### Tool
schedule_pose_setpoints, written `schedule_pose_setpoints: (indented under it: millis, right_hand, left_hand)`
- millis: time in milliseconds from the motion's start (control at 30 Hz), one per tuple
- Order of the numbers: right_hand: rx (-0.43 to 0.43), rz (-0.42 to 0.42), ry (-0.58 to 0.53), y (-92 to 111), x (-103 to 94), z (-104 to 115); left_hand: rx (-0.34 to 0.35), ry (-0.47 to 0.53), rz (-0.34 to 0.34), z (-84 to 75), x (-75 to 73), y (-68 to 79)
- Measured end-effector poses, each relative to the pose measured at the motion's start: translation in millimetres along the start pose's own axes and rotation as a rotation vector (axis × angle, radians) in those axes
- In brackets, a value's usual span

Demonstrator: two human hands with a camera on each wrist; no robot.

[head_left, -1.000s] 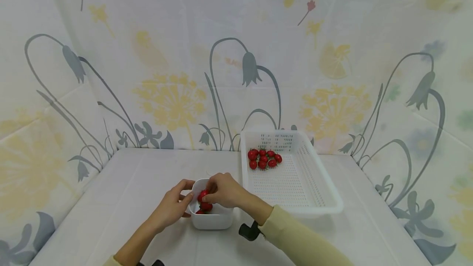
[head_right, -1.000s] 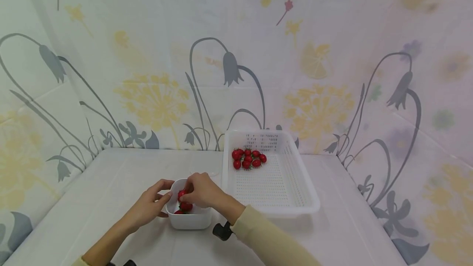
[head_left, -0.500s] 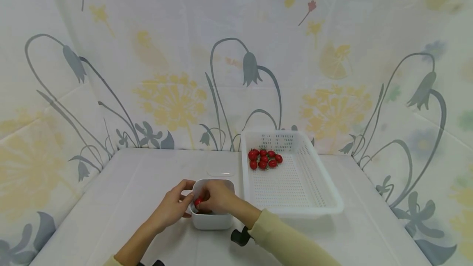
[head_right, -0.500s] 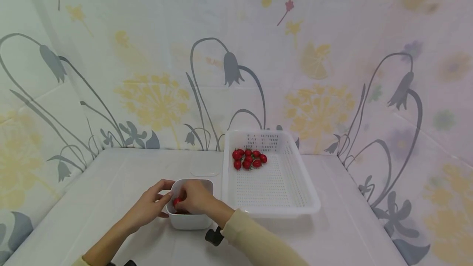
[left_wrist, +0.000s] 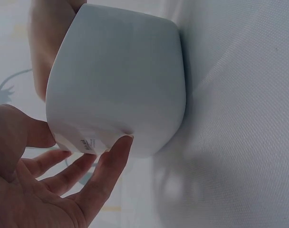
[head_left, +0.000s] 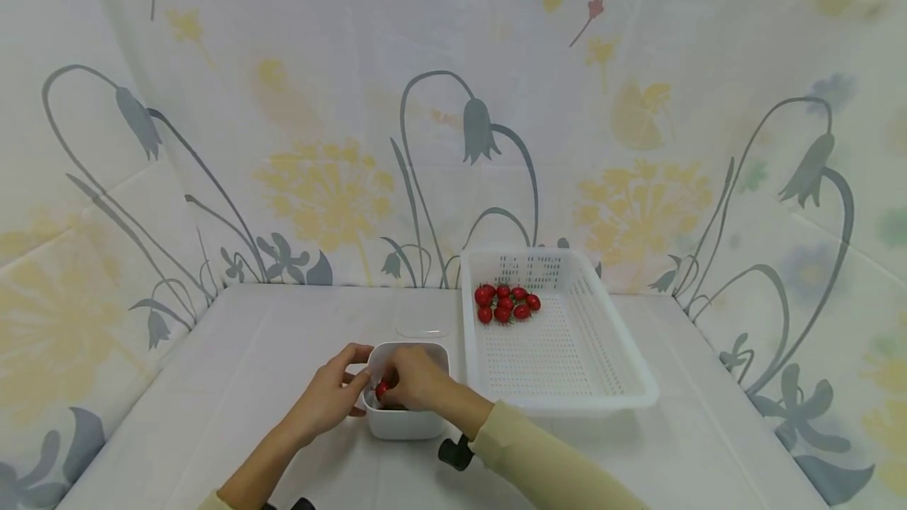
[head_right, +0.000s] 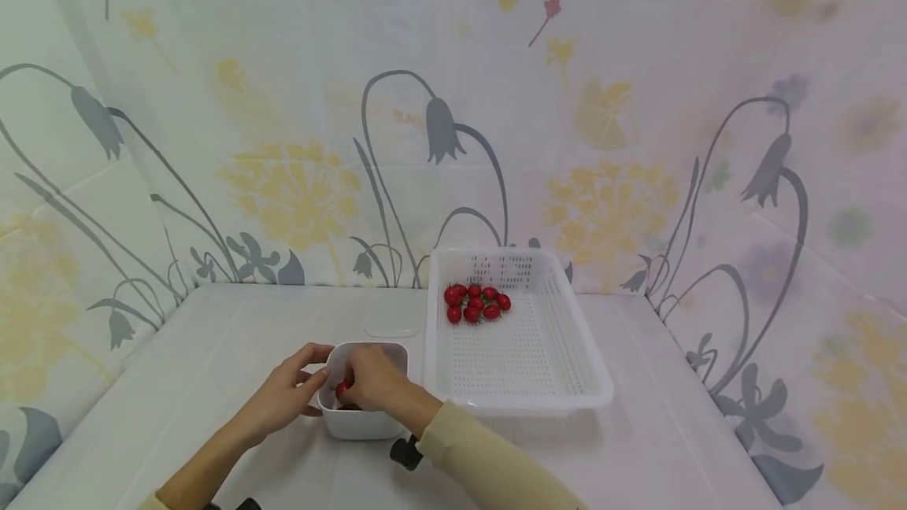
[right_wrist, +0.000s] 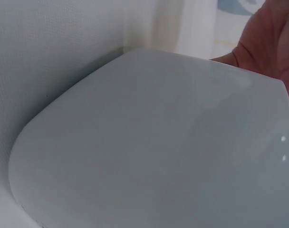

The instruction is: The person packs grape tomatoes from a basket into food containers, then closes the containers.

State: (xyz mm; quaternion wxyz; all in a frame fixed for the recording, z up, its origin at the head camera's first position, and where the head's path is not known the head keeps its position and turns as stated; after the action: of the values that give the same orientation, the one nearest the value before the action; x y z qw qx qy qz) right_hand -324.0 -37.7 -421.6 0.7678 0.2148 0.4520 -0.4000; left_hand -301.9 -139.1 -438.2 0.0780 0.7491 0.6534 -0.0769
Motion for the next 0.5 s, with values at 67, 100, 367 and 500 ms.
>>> schedule_pose_setpoints:
  millis: [67,100,367,500]
  right_hand:
    - [0.003,0.000,0.009,1,-1.0,0]
    - [0.009,0.003,0.017,1,-1.3,0]
    - [0.034,0.018,0.128,15,-24.6,4]
    - [0.020,0.031,0.098,25,-46.4,5]
  left_hand:
    - [0.001,-0.001,0.001,0.1,0.1,-0.1]
    - [0.002,-0.002,0.002,0.2,0.2,0.0]
    - [0.001,-0.008,0.014,-0.9,1.0,1.7]
    - [0.003,-0.007,0.022,-1.9,1.3,1.5]
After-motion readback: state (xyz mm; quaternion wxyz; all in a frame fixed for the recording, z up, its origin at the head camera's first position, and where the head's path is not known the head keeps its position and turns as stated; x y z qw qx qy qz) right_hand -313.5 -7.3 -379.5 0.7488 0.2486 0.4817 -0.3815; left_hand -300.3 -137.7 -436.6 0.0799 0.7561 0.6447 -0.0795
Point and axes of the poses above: each hand's wrist, its own y-axis away from the middle knuckle, its own x-axis out of the palm, z = x × y, the point moved 10 cm from there along -y, towards the middle knuckle, and after that the axes turned 9 degrees about y, right-handed, at the moved point
